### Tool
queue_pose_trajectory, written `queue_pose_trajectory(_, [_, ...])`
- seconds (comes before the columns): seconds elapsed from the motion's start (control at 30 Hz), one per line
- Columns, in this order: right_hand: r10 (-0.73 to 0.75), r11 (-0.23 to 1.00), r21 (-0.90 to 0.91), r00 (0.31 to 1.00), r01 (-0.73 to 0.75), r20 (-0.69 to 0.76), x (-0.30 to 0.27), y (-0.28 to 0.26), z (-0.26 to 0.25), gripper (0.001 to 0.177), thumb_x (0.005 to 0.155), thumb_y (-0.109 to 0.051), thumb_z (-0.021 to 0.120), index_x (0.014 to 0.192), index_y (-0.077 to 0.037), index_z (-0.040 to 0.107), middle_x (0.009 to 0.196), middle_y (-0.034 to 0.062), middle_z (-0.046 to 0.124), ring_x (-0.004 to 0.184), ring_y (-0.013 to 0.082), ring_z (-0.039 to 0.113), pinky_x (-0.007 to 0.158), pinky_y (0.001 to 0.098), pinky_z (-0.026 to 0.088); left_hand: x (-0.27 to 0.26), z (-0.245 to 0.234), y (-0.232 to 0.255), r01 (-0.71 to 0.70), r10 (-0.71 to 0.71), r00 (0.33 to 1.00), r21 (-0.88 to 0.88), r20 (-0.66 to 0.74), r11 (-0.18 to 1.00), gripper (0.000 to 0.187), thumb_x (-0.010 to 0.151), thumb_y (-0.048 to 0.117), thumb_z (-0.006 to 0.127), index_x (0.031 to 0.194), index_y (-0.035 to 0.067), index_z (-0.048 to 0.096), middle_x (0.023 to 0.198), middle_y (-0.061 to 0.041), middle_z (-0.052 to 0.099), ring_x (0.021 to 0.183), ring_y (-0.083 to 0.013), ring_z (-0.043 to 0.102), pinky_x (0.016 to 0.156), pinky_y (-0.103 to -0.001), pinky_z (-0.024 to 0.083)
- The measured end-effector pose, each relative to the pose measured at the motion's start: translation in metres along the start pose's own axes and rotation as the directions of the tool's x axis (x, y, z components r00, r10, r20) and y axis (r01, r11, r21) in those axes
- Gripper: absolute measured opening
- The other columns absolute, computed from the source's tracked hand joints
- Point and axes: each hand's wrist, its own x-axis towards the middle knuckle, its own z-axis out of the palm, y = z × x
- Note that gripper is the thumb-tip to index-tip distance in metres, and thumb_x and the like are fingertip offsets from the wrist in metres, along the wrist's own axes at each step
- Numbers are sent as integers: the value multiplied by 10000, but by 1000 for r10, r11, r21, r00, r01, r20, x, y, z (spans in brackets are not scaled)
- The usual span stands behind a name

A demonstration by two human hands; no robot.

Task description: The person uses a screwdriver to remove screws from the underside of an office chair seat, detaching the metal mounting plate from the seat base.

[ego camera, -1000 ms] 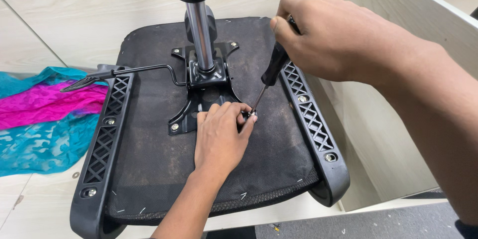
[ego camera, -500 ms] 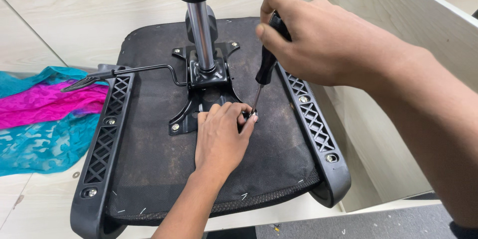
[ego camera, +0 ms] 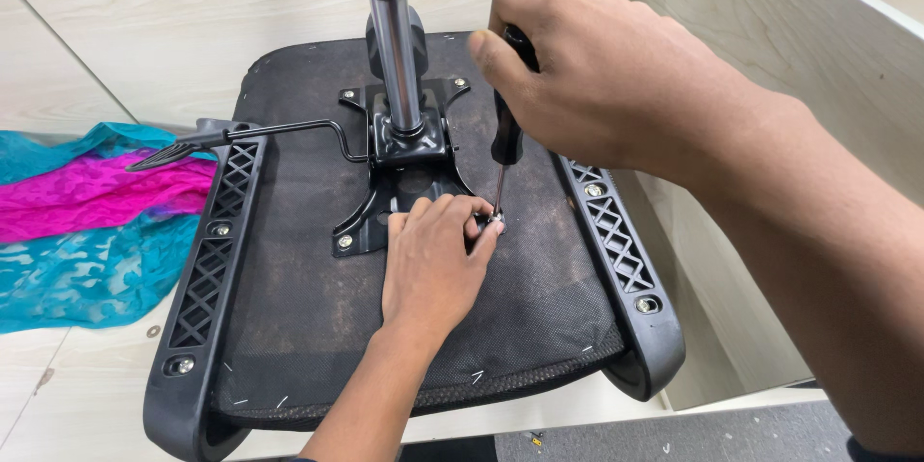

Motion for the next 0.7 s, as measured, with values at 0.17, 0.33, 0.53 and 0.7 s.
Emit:
queue_pose_trajectory(0.17, [-87,996,3,996,87,-29,3,1,2,408,1057,-403,492,1101,-62,712,817,236,733,781,430,726,787,540,552,0,1,-1,28,-27,1000,-16,13,999,224,928,363,689,1070,204,756,797,65,623,809,-123,559,903,-322,398])
queue_pose_trajectory(0.33, [-83,995,-43,996,85,45,6,14,-2,346,1059,-306,476,1137,-50,695,819,256,726,772,428,738,808,538,564,0,3,-3,-20,20,999,-9,-36,1000,224,932,351,688,1097,221,765,782,51,625,793,-133,567,897,-333,407])
queue_pose_trajectory(0.53, [44,997,-66,999,-42,28,3,14,-4,420,1082,-466,490,1215,-137,714,898,245,744,856,438,736,859,546,551,-1,4,-4,-43,42,997,-8,-58,999,223,928,343,697,1103,227,774,772,43,615,789,-140,567,887,-339,410])
queue_pose_trajectory(0.7, [-66,992,-102,997,70,41,-4,12,-9,363,1073,-350,470,1136,-75,699,926,261,736,887,476,707,869,572,529,-1,4,-4,-32,32,998,-10,-54,999,213,918,337,709,1081,216,775,765,47,614,792,-138,568,900,-337,408])
